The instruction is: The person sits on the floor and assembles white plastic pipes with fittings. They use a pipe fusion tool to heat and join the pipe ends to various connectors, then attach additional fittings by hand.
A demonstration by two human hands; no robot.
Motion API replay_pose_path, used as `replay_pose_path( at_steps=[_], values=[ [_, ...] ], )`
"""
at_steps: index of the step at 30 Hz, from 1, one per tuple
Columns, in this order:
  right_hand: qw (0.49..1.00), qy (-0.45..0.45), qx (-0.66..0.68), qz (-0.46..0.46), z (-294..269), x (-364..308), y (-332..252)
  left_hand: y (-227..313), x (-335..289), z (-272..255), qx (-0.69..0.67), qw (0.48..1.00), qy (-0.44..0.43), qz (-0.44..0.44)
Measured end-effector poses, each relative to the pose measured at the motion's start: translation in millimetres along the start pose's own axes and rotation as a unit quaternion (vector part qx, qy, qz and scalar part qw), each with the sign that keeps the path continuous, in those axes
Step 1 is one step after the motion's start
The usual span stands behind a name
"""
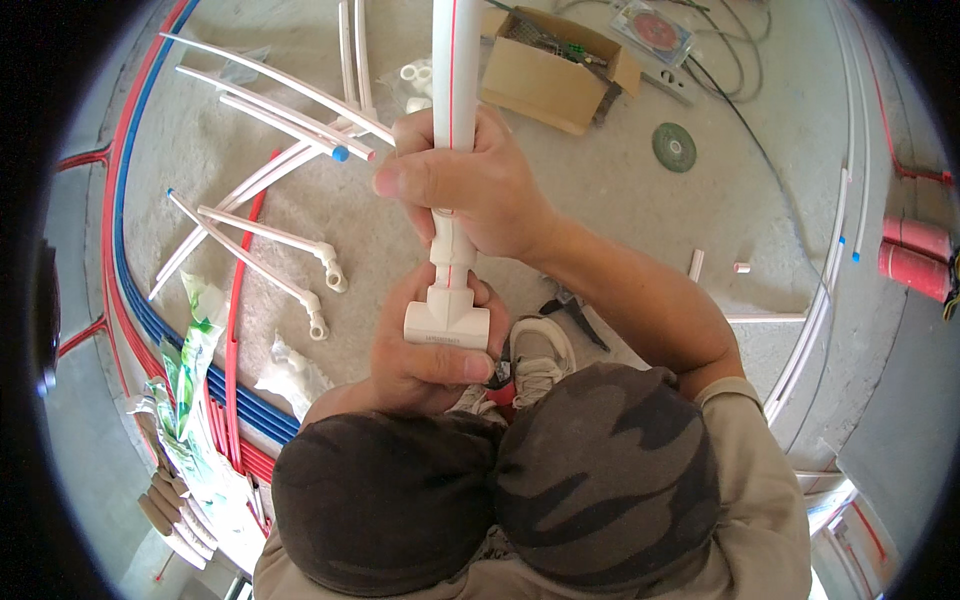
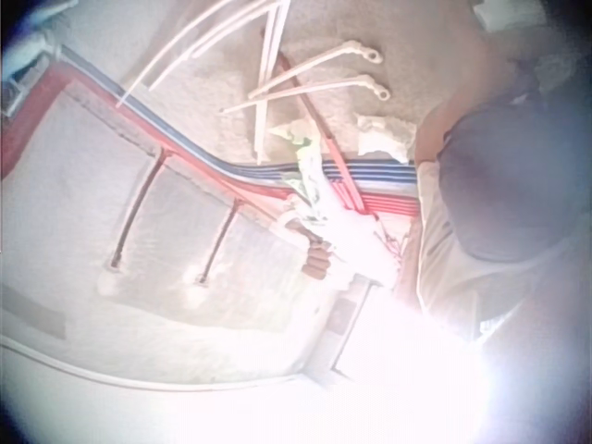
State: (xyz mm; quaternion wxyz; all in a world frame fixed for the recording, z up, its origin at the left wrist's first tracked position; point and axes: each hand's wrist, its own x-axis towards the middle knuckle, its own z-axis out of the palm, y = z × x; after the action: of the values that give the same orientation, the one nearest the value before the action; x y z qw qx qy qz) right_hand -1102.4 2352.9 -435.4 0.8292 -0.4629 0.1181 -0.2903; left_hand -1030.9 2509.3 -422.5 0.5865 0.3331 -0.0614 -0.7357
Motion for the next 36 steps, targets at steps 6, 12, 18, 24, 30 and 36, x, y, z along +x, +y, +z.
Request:
replay_pose_path(
  at_steps=[6,12,18,24,30,36],
  values=[
    [1.000,-0.003,0.002,0.010,-3.8,2.2,3.4,-1.4,3.0,0.9,0.001,1.000,0.000,0.002],
    [1.000,-0.021,0.008,0.006,-2.9,8.0,7.0,-0.6,2.6,-0.7,-0.007,1.000,0.014,0.001],
    [0.999,-0.025,0.027,0.023,-1.2,9.2,7.6,2.0,3.4,-3.5,-0.002,1.000,0.002,0.004],
    [1.000,0.000,0.021,0.014,-10.4,20.1,9.9,11.5,7.1,-4.8,0.064,0.997,0.043,-0.030],
    [0.997,0.063,0.046,0.021,-31.9,26.2,13.4,30.5,13.4,3.5,0.429,0.822,0.135,0.349],
    [0.994,0.094,-0.059,0.021,-20.3,14.8,15.5,47.5,18.6,-2.0,0.646,0.689,0.174,0.279]
  ],
)
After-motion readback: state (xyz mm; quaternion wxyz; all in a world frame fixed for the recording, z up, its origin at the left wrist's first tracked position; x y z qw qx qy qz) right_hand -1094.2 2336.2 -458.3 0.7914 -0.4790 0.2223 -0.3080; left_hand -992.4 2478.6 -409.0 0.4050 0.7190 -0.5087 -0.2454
